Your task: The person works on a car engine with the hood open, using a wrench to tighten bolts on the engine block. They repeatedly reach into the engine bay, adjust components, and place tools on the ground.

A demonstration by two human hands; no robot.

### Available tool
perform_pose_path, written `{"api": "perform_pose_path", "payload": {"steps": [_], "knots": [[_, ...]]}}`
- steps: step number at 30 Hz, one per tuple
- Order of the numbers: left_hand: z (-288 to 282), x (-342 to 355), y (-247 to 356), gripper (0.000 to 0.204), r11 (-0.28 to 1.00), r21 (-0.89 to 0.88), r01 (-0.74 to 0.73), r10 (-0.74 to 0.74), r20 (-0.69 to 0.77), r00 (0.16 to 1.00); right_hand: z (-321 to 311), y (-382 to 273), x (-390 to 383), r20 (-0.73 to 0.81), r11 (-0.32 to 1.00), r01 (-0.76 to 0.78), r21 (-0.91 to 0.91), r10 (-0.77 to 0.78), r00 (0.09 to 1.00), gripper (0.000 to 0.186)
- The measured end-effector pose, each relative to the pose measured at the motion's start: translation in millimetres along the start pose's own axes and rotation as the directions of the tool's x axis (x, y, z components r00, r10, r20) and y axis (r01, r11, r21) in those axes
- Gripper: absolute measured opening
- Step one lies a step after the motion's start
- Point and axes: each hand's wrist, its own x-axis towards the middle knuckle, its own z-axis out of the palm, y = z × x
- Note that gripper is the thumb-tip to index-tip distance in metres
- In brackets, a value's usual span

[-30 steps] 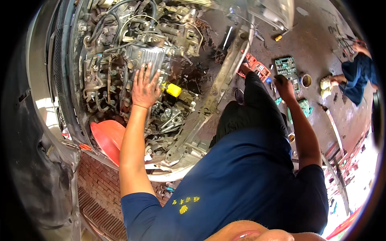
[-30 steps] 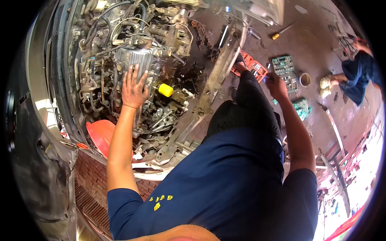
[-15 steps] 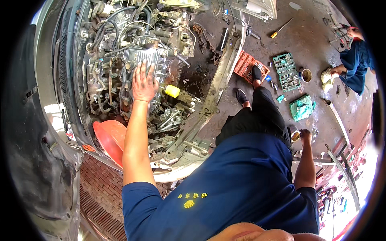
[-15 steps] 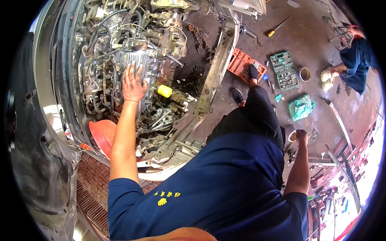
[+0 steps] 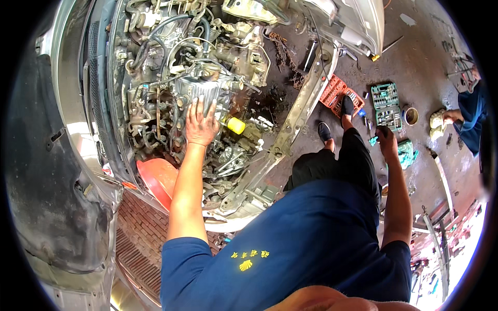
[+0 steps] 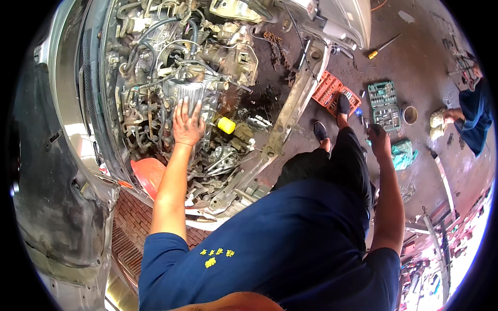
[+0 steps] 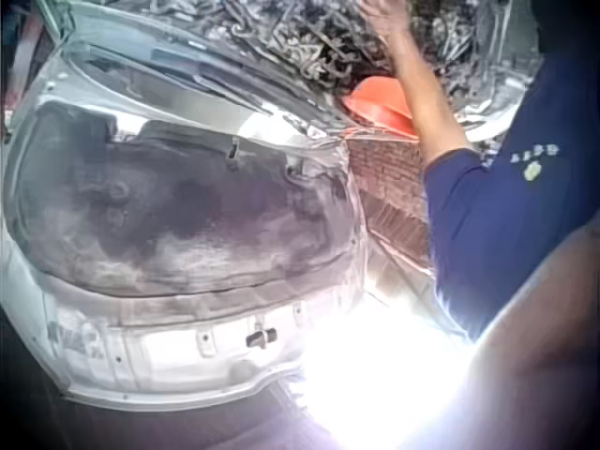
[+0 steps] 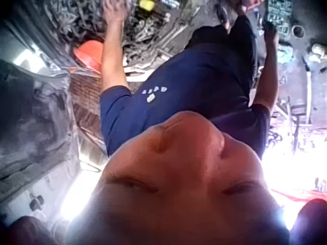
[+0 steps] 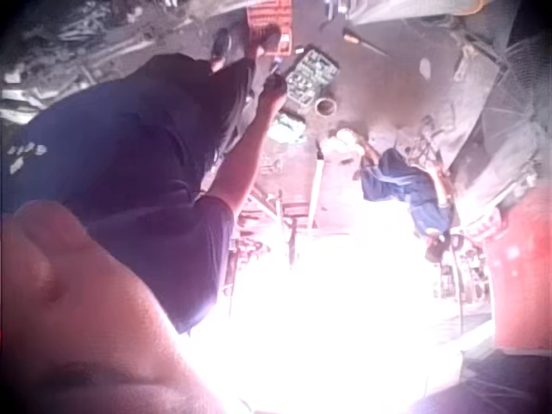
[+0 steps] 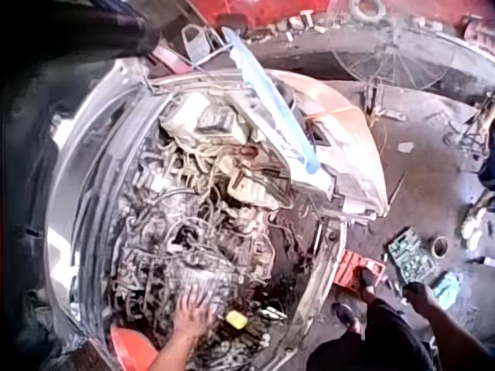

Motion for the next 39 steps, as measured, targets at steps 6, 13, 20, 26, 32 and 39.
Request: {"api": "perform_pose_path", "payload": {"steps": [6,13,20,26,32,39], "knots": [[-0.1,0.0,-0.1,0.073,0.999,-0.034,0.018,-0.019,-0.022,1.000,-6.3,-6.7,28.3,0.065,0.980,-0.007,-0.197,0.020,0.998,0.038],[-0.4,-1.3,-2.4,0.068,0.996,-0.077,0.042,-0.043,-0.020,0.999,20.4,-67.3,62.7,0.195,0.946,0.112,-0.303,-0.053,0.979,0.035],[1.1,3.0,-2.4,0.066,0.995,-0.083,0.056,-0.058,-0.017,0.998,109.6,-214.2,74.6,0.386,0.916,0.354,-0.189,-0.262,0.884,0.040],[3.5,-4.1,-2.3,0.065,0.992,-0.094,0.083,-0.083,0.003,0.997,174.8,-323.5,84.4,0.504,0.795,0.595,-0.119,-0.468,0.726,0.047],[5.3,-6.3,-3.6,0.068,0.990,-0.099,0.097,-0.094,0.033,0.995,232.5,-414.6,148.8,0.213,0.697,0.689,-0.197,-0.656,0.724,0.064],[8.8,-13.3,-4.4,0.060,0.984,-0.137,0.114,-0.112,0.026,0.993,278.3,-473.3,201.3,0.288,0.691,0.690,-0.216,-0.630,0.721,0.091]]}}
